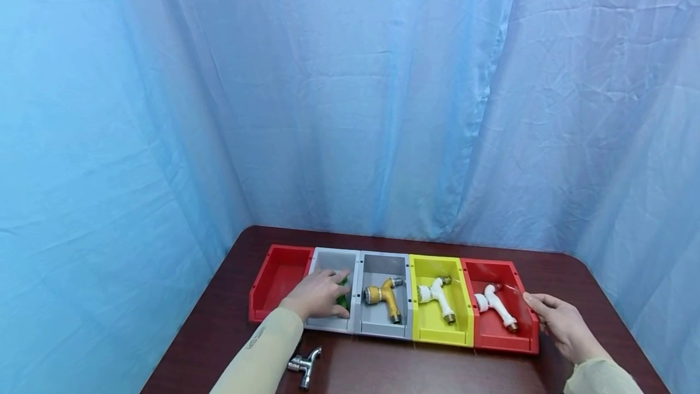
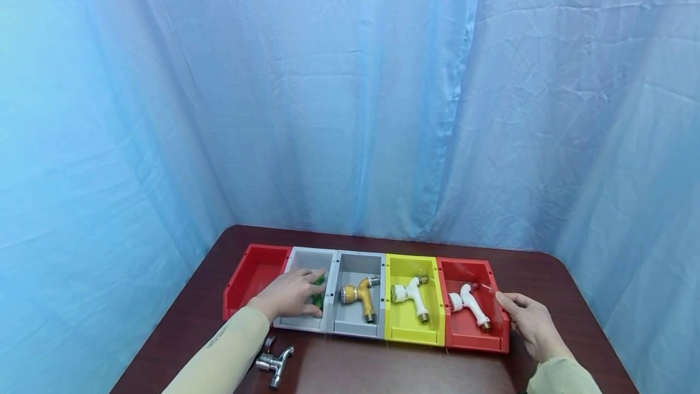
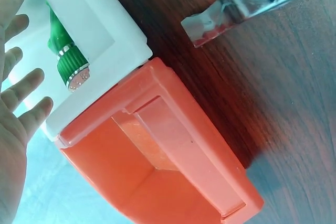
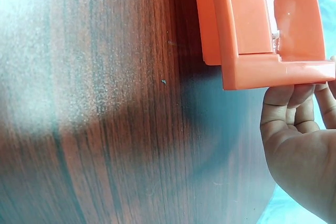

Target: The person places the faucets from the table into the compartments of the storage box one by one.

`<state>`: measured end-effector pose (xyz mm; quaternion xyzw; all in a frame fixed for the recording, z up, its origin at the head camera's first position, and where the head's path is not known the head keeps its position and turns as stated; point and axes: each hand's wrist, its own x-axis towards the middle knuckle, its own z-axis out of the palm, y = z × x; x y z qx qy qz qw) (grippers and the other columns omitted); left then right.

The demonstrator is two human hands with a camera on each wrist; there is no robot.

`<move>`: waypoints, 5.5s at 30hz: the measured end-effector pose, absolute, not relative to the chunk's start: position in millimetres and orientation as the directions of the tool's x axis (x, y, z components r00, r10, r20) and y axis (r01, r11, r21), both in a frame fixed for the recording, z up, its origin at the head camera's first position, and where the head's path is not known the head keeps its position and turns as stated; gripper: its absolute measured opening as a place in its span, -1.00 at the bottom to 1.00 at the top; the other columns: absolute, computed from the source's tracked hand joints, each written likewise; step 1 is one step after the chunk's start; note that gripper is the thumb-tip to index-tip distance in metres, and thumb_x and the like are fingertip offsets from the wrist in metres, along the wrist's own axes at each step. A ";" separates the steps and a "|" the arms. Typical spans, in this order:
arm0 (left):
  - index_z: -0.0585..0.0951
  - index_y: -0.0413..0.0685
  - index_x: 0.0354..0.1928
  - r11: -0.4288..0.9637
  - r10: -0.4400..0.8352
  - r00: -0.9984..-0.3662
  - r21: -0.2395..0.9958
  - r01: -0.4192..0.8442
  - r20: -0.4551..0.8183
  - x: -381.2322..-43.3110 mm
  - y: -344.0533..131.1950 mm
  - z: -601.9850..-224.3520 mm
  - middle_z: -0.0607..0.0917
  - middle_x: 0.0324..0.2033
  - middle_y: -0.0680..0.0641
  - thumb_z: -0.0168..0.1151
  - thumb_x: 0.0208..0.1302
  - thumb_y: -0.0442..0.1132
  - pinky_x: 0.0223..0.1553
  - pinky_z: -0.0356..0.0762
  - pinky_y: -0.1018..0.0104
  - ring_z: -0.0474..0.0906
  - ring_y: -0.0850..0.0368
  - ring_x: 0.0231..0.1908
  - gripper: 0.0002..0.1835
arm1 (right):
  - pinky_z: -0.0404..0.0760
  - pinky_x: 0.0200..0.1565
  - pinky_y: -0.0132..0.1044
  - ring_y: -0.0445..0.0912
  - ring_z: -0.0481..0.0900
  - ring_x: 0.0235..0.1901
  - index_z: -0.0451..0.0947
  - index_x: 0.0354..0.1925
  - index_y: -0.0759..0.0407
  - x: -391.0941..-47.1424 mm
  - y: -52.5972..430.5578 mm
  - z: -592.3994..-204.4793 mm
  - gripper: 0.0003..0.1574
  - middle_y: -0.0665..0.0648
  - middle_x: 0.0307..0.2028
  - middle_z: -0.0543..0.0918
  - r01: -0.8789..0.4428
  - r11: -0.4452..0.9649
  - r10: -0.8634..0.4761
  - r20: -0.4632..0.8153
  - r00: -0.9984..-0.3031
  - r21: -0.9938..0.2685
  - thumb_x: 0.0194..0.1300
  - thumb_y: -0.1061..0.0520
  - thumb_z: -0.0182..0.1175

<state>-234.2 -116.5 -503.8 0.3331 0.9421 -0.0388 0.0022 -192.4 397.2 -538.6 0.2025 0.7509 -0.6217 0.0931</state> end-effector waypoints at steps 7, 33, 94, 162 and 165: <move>0.50 0.35 0.18 0.783 0.618 -0.786 -0.080 0.616 -0.005 -225.5 -116.7 -501.4 0.32 0.30 0.04 0.19 0.02 0.35 0.11 0.40 0.08 0.30 0.02 0.19 -0.36 | 0.50 -0.43 -0.26 -0.17 0.41 -0.49 0.48 -0.01 0.19 -192.4 396.7 -536.9 -0.40 -0.06 -0.48 0.51 0.427 0.142 0.193 -0.399 -0.897 -0.893 0.18 -0.21 0.23; 0.46 0.34 0.21 0.752 0.659 -0.746 -0.048 0.658 0.100 -179.0 -144.4 -493.2 0.33 0.29 0.00 0.19 0.05 0.32 0.16 0.33 -0.01 0.23 -0.12 0.25 -0.35 | 0.50 -0.44 -0.30 -0.22 0.40 -0.53 0.56 -0.29 -0.13 -188.9 395.1 -531.4 -0.80 -0.11 -0.54 0.47 0.400 0.106 0.157 -0.382 -0.911 -0.910 0.21 -0.17 0.22; 0.33 0.28 0.32 0.582 0.813 -0.568 0.205 0.787 -0.129 -116.3 -202.1 -545.6 0.16 0.38 0.04 -0.12 0.37 0.17 0.04 0.47 0.05 0.22 -0.06 0.28 -0.48 | 0.50 -0.41 -0.27 -0.17 0.41 -0.47 0.44 0.05 0.20 -191.7 395.9 -535.6 -0.32 -0.06 -0.46 0.50 0.430 0.153 0.198 -0.399 -0.895 -0.890 0.16 -0.25 0.22; 0.41 0.19 0.27 0.612 0.726 -0.521 -0.074 0.788 0.449 -127.4 -220.5 -513.9 0.36 0.28 -0.02 0.30 0.17 -0.08 -0.04 0.52 0.07 0.35 0.03 0.19 -0.41 | 0.53 -0.39 -0.27 -0.18 0.45 -0.44 0.47 0.02 0.16 -192.0 397.1 -539.4 -0.37 -0.07 -0.42 0.55 0.426 0.153 0.206 -0.392 -0.896 -0.892 0.17 -0.24 0.21; 0.43 0.17 0.26 0.617 0.712 -0.509 -0.086 0.782 0.484 -132.4 -224.3 -512.1 0.37 0.27 -0.05 0.24 0.22 -0.06 -0.05 0.52 0.05 0.38 0.01 0.17 -0.47 | 0.53 -0.39 -0.27 -0.19 0.46 -0.45 0.48 0.01 0.15 -191.1 397.3 -539.5 -0.37 -0.08 -0.42 0.58 0.423 0.145 0.197 -0.392 -0.898 -0.895 0.15 -0.24 0.23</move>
